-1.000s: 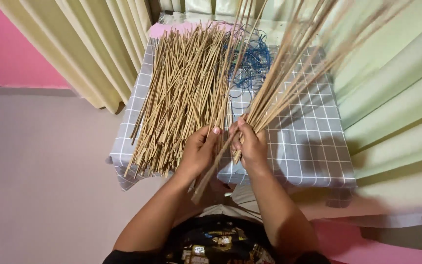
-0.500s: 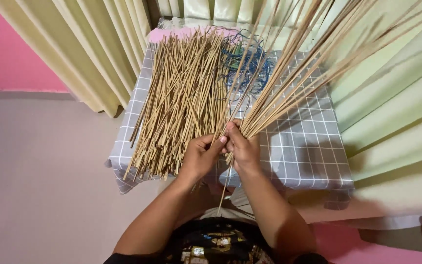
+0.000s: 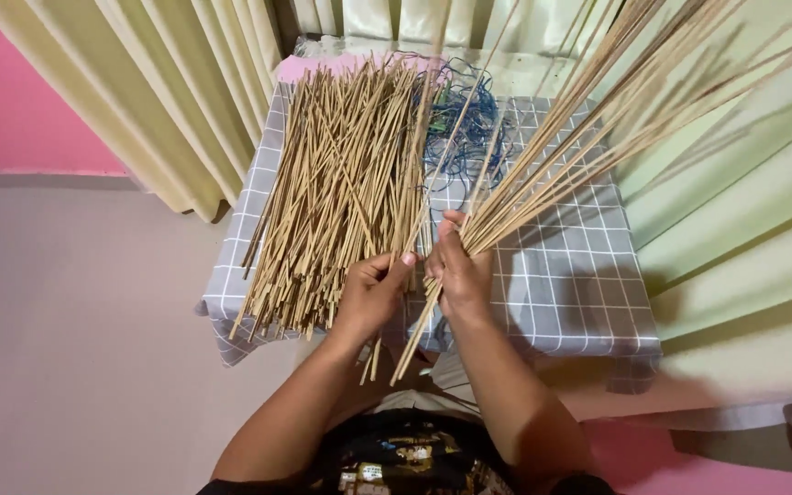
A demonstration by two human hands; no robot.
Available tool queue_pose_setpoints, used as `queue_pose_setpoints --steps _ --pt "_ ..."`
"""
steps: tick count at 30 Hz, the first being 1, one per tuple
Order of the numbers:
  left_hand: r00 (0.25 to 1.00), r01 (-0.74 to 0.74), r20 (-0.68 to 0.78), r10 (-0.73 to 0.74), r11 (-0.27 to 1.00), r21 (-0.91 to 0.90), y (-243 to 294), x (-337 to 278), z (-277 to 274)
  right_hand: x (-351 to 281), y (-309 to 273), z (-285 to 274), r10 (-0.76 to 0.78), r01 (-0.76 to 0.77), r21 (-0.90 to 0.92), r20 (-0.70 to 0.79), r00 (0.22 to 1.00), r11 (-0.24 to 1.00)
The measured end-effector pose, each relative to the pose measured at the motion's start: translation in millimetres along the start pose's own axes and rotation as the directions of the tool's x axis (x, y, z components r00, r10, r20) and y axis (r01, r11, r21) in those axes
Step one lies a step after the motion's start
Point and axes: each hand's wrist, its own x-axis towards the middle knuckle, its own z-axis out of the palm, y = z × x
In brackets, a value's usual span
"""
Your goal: The person is organizing and aligning a bundle of thin wooden sticks on a table by fanning them out and regathering them.
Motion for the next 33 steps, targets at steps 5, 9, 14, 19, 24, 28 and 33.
queue_pose_setpoints --steps 5,9,14,19,24,28,33 --pt "0.999 0.011 0.03 -0.011 0.999 0.03 13.5 -6.4 2.1 3.3 35.1 -19.4 0.057 -0.057 0.03 0.001 0.998 0.998" --pt "0.999 0.007 0.049 -0.009 0.999 0.033 5.2 -4.4 -0.2 8.1 53.8 -29.5 0.098 -0.098 0.018 -0.006 0.995 0.995" --pt "0.999 -0.042 0.0 0.042 0.999 0.022 35.8 -6.9 8.9 4.2 6.9 -4.1 0.076 -0.075 0.086 -0.013 0.997 0.993" --pt "1.0 0.002 0.007 -0.002 1.0 0.027 23.1 -12.4 2.4 8.7 17.4 -11.8 0.011 -0.005 0.109 -0.054 0.998 0.994" --pt "0.99 -0.122 0.078 0.115 0.988 0.097 21.2 -10.8 8.4 9.0 11.9 -5.5 0.02 -0.021 0.013 0.044 0.999 1.0" --pt "0.98 -0.177 0.119 0.157 0.966 0.186 11.9 -9.3 3.6 17.2 49.7 -32.6 0.069 -0.069 0.017 0.042 0.997 0.997" --pt "0.981 -0.188 0.071 0.178 0.968 0.169 4.8 -7.1 -0.3 13.2 25.0 -20.9 0.089 -0.091 0.119 0.015 0.996 0.989"
